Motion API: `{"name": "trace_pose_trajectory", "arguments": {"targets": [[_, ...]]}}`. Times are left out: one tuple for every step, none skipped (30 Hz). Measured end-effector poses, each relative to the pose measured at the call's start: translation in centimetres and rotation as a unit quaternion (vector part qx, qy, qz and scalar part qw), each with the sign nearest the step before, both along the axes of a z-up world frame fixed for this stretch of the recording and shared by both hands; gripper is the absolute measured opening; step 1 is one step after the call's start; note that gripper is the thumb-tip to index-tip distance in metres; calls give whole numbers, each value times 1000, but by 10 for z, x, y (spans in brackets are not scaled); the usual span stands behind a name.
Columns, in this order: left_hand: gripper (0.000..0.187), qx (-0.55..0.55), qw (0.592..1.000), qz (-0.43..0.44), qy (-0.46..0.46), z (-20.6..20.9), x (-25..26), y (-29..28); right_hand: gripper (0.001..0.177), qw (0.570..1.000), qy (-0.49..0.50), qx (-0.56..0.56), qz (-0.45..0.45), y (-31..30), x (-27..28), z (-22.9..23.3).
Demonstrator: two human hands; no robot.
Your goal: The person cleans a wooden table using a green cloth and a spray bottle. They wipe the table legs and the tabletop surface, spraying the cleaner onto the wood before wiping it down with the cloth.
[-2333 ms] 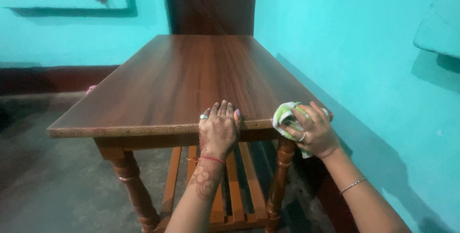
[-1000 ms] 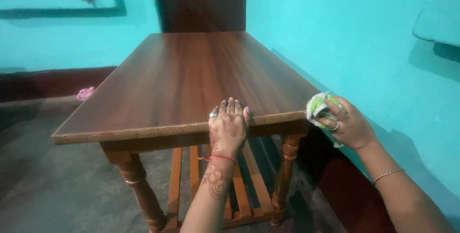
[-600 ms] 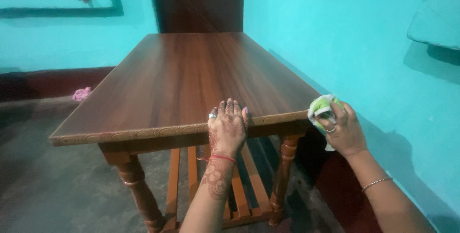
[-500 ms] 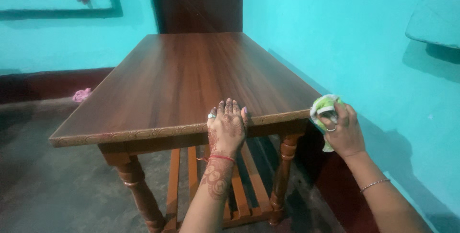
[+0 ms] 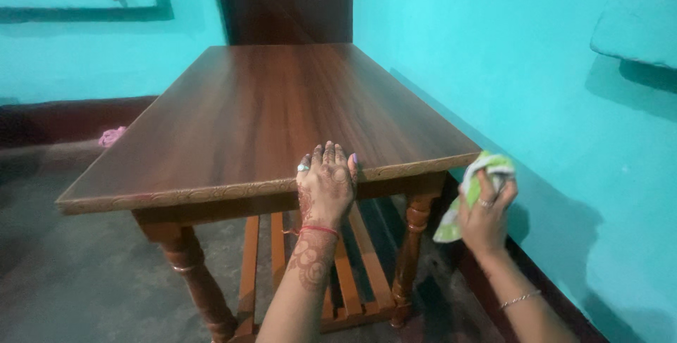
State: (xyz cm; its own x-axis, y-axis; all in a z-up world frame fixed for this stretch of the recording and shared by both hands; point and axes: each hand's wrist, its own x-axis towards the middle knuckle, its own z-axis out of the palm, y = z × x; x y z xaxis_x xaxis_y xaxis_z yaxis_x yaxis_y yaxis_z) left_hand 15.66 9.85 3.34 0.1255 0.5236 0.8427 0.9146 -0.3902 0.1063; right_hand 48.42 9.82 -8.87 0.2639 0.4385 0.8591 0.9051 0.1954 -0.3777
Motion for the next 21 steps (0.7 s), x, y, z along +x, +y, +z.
{"name": "trace_pose_trajectory", "arguments": {"targets": [[48,-4,1000,1,1,0,0,0,82,999,-38,-22,-1,-6,-7,-13],[48,-9,1000,2,3,0,0,0,88,996,-75,-45,-2,-11,-15,-24],[48,-3,1000,0,2,-1,0,1,88,987,-154,14,34,-12,-24,-31],[47,4,1000,-1,0,-2,0,2,87,967,-232,74,71,-10,-37,-36],[47,10,1000,-2,-2,-3,0,3,81,949,-289,99,73,-7,-49,-37],[46,14,1000,-2,-5,-4,0,4,76,928,-344,123,77,-4,-61,-37],[46,19,1000,-1,-8,-5,1,5,71,902,-397,147,81,-1,-72,-35],[46,23,1000,0,-11,-6,1,7,62,891,-427,140,63,3,-82,-31],[45,23,1000,-4,-11,-6,0,8,54,879,-456,134,46,9,-89,-27],[45,22,1000,-9,-12,-7,-1,8,47,865,-484,127,28,15,-93,-22],[44,22,1000,-13,-13,-8,-1,9,36,857,-500,123,16,23,-95,-17],[44,26,999,-14,-13,-9,-2,10,27,849,-515,119,4,33,-97,-12],[44,30,999,-15,-12,-9,-1,11,20,840,-530,115,-9,41,-96,-8],[44,34,999,-17,-12,-10,-1,12,21,838,-532,124,-6,45,-92,-7],[44,43,999,-16,-9,-10,-1,12,24,835,-533,134,-4,48,-86,-6],[44,52,999,-14,-7,-10,-1,12,26,833,-535,143,-1,49,-80,-6],[45,61,998,-13,-4,-11,-2,12,27,835,-535,126,-3,50,-74,-7],[44,57,998,-13,-9,-11,-1,12,29,837,-536,109,-4,50,-65,-7],[43,54,998,-14,-14,-10,-1,11,31,839,-536,92,-6,50,-58,-8],[42,52,998,-14,-18,-9,0,10,33,849,-520,94,-3,48,-52,-9],[42,48,999,-13,-18,-8,-1,9,36,858,-504,96,-1,44,-45,-10]]}}
